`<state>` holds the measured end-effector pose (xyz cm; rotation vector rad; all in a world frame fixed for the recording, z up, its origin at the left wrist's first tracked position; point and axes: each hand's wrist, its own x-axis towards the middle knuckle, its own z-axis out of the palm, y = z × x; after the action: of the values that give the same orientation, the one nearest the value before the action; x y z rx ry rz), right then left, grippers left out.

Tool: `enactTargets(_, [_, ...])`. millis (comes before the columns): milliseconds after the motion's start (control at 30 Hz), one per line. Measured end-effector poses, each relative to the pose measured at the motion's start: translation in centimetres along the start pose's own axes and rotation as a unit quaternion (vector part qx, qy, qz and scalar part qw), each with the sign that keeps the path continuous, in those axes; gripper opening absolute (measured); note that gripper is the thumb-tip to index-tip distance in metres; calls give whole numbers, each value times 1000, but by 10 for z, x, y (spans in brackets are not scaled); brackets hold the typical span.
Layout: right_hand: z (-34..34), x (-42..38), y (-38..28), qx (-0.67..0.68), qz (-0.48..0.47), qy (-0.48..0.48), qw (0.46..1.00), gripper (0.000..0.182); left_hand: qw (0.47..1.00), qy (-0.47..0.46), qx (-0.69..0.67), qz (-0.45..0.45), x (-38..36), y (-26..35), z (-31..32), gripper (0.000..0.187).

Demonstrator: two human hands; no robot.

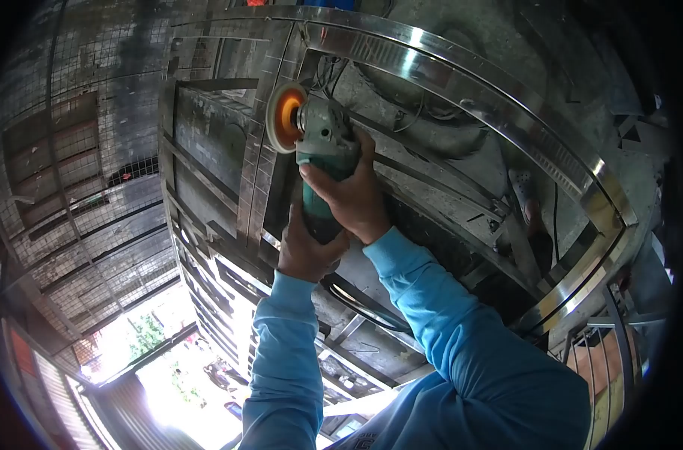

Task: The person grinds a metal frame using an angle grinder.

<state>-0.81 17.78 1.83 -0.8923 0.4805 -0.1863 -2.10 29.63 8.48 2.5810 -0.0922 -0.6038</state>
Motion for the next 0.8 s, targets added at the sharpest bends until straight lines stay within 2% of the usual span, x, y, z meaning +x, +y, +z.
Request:
enactTargets(33, [1,1,-3,-23,-8,8,1000,92,1000,2,-8,4,2,5,-1,92])
enactTargets(133, [0,21,-5,35,-38,-3,999,93,999,22,14,35,17,7,2,96])
enactTargets(233, [-3,30,-18,31,-52,15,998,95,1000,-17,-4,13,29,24,-2,78])
enactTargets(333, [-7,40,-5,48,-49,20,997,96,999,-6,10,38,38,18,6,78])
enactTargets(533, [-16,43,-8,25,-16,22,999,95,999,-8,38,28,45,10,15,83])
enactTargets(800, [-15,45,-6,17,-35,22,999,97,999,-28,-26,39,48,17,15,95])
